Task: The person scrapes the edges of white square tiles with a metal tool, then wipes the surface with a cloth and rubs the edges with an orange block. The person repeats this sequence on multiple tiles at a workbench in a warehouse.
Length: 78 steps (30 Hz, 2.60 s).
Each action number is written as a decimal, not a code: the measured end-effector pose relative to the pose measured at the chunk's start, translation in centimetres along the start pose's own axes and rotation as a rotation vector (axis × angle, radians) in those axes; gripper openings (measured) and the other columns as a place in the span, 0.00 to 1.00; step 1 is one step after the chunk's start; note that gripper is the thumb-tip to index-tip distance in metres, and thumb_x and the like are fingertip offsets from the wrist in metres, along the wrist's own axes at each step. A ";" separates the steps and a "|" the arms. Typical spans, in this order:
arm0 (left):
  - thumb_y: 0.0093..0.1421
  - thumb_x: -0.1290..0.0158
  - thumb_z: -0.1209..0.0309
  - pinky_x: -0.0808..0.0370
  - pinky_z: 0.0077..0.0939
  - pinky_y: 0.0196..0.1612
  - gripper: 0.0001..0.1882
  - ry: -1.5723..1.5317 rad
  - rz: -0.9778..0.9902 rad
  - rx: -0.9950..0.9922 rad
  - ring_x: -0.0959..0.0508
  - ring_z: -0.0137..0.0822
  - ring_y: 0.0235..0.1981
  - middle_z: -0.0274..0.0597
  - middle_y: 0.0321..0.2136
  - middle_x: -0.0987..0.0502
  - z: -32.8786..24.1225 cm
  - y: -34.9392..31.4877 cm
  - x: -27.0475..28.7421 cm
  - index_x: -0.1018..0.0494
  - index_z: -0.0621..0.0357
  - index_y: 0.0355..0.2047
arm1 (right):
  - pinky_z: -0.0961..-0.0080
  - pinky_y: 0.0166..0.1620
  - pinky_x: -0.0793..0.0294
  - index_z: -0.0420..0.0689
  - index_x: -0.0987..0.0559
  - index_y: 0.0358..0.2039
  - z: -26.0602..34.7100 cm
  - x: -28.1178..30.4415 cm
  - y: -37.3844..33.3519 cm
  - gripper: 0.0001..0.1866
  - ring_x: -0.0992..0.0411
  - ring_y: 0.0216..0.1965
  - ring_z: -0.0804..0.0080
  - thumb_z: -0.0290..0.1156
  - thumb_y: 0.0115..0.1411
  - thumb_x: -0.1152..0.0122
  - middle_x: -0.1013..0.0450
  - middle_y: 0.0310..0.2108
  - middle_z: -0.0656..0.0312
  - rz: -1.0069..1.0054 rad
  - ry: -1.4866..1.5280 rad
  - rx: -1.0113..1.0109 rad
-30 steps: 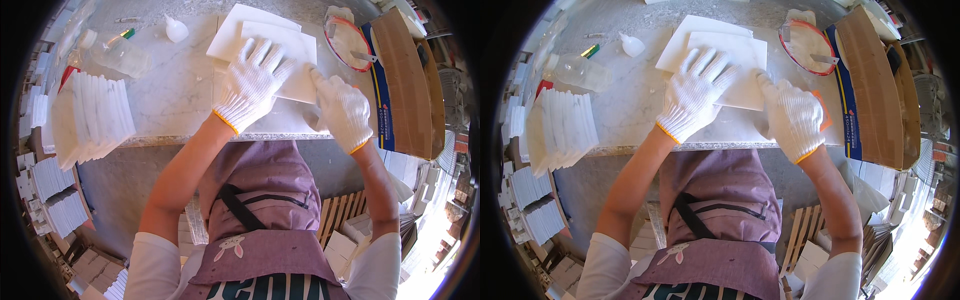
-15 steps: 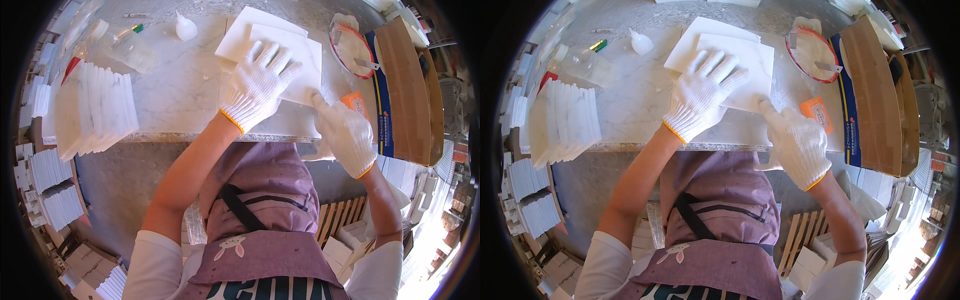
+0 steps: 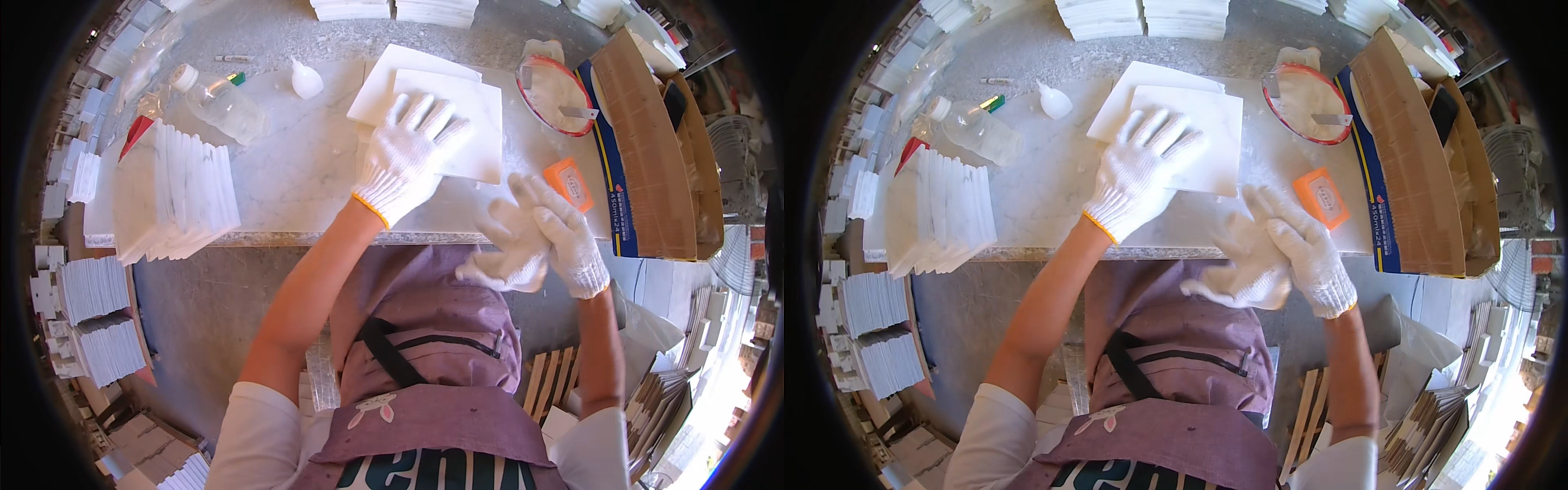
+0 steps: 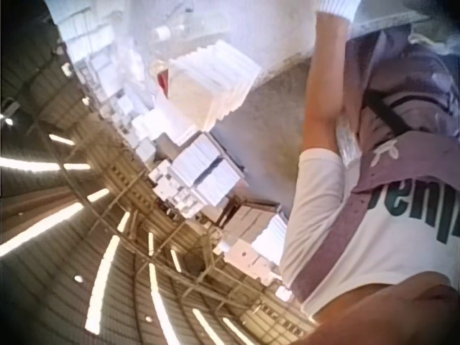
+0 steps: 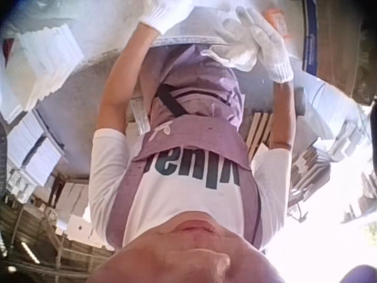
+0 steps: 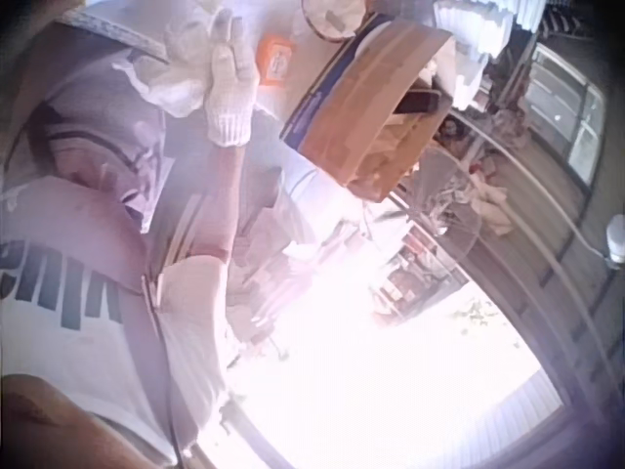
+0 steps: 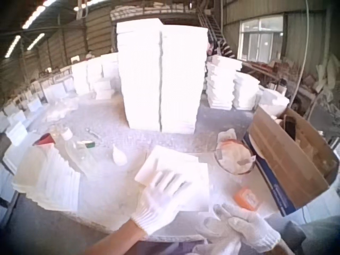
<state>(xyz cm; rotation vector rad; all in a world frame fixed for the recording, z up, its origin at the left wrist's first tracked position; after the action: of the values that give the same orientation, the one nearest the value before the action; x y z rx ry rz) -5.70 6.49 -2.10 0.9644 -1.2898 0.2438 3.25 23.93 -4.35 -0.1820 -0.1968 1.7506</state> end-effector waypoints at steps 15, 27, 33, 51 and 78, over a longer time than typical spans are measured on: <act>0.45 0.37 0.62 0.40 0.45 0.63 0.36 0.161 0.101 0.129 0.35 0.44 0.60 0.37 0.57 0.32 2.3 -1.2 1.2 0.31 0.46 0.57 | 0.70 0.55 0.29 0.39 0.28 0.53 -6.1 -2.0 -0.2 0.21 0.28 0.49 0.71 0.35 0.62 0.38 0.27 0.48 0.60 -0.072 0.880 0.035; 0.49 0.32 0.68 0.34 0.36 0.57 0.36 -0.145 -0.677 0.979 0.32 0.41 0.52 0.48 0.49 0.33 16.5 -15.4 12.7 0.36 0.66 0.55 | 0.72 0.52 0.30 0.41 0.26 0.45 -8.2 -2.6 -1.1 0.14 0.31 0.46 0.75 0.37 0.65 0.41 0.28 0.44 0.63 -0.238 0.846 0.006; 0.47 0.30 0.64 0.43 0.33 0.65 0.54 -0.232 -0.775 0.993 0.40 0.44 0.64 0.55 0.63 0.42 22.2 -13.5 12.1 0.51 0.65 0.67 | 0.71 0.60 0.37 0.37 0.29 0.56 -4.5 -5.0 0.1 0.22 0.33 0.53 0.71 0.34 0.65 0.43 0.29 0.51 0.60 -0.181 0.742 0.113; 0.47 0.32 0.68 0.34 0.40 0.60 0.42 -0.007 0.066 0.421 0.32 0.47 0.57 0.49 0.56 0.32 7.6 -3.5 11.3 0.38 0.54 0.62 | 0.79 0.44 0.28 0.35 0.26 0.44 -3.0 -4.4 3.5 0.20 0.29 0.40 0.77 0.40 0.64 0.39 0.25 0.38 0.59 -0.394 0.435 0.018; 0.44 0.37 0.61 0.29 0.44 0.49 0.29 0.326 -0.012 -0.367 0.28 0.46 0.44 0.44 0.40 0.30 -1.3 2.9 8.3 0.23 0.42 0.50 | 0.77 0.37 0.26 0.33 0.26 0.39 -4.4 -3.4 4.8 0.19 0.28 0.34 0.75 0.37 0.58 0.36 0.26 0.32 0.56 -0.403 0.295 -0.078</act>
<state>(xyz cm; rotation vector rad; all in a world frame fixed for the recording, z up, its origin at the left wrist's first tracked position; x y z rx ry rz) -4.10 6.26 6.64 0.5900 -0.9842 0.1403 0.30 19.81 -9.70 -0.4240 -0.0790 1.2989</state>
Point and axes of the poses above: each hand's wrist, its own y-axis towards the middle knuckle, its own x-axis out of the back of the hand, z = x × y, the point moved 9 cm from there along y, towards the middle knuckle
